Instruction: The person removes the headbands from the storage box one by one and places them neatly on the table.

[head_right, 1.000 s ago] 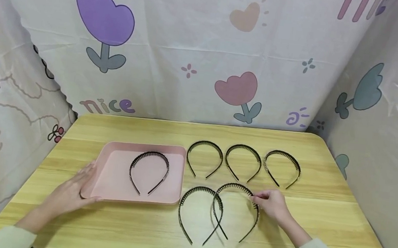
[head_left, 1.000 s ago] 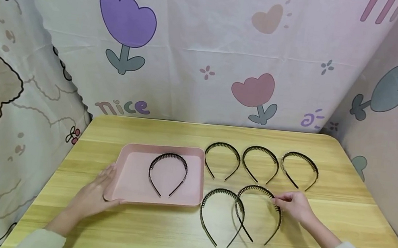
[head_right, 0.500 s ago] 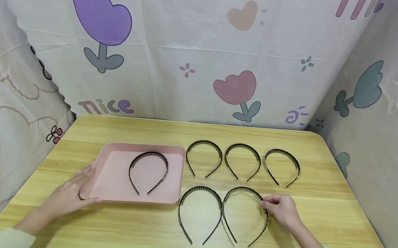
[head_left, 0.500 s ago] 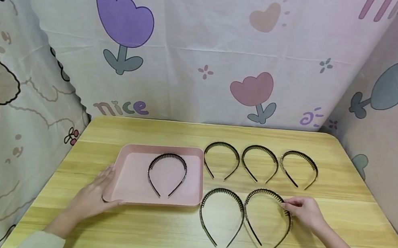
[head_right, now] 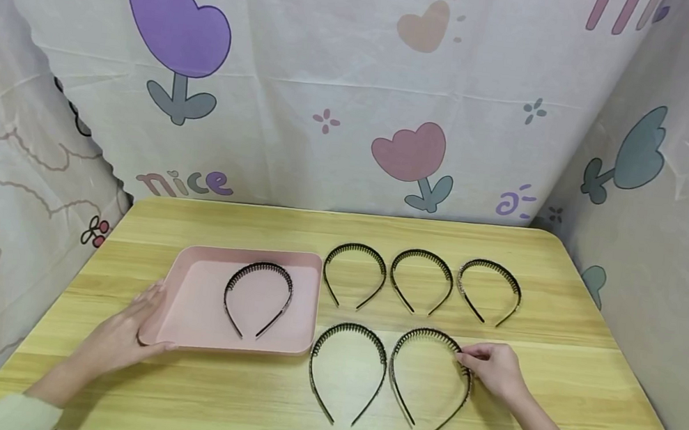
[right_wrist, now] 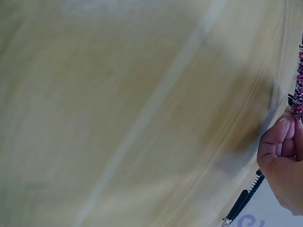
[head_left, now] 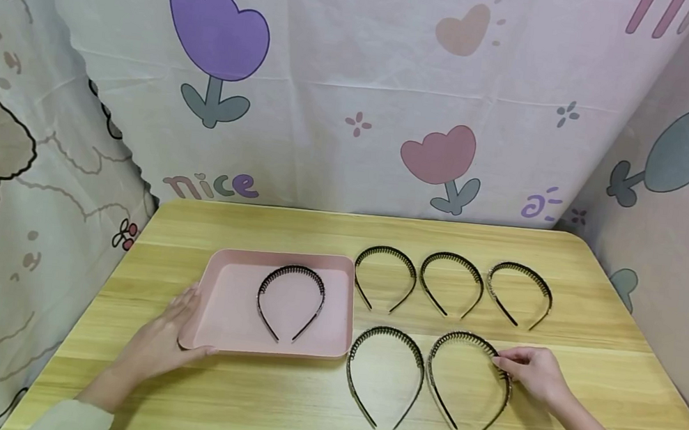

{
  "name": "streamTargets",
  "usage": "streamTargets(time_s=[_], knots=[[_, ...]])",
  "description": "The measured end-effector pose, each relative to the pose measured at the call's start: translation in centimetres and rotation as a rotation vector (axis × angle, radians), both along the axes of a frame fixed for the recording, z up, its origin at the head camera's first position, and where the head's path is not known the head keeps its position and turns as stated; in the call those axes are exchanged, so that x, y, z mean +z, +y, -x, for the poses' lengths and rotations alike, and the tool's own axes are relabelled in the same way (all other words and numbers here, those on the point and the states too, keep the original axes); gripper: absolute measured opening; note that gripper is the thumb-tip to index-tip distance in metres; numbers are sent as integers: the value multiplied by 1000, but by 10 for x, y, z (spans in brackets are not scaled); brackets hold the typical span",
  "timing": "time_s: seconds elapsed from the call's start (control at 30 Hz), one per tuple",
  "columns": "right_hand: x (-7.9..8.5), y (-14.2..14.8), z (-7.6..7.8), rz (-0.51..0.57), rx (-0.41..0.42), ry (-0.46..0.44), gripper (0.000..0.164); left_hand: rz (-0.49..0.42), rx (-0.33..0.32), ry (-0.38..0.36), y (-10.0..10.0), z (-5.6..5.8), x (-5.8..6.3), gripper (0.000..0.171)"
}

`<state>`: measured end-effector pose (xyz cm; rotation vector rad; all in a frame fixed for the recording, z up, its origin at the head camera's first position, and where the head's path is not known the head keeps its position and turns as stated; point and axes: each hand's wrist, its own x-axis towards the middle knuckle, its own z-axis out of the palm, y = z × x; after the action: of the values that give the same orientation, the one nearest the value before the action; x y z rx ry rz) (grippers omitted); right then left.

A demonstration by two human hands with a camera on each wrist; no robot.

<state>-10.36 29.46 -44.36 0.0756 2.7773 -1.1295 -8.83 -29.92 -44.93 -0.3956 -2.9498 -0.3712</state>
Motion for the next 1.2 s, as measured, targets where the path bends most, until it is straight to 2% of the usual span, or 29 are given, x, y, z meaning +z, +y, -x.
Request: streamTargets(time_s=[0.57,0.87,1.2], knots=[[-4,1,0,-44,-25,4,25,-5,-3,-11,0,0,-5,102],[-4,-1,2,-141,-20,96,21,-9,-4,-2,0,0,-3,102],[-5,-3,3,-144,-15,119,25,-6,-12,28,-1,0,-3,102]])
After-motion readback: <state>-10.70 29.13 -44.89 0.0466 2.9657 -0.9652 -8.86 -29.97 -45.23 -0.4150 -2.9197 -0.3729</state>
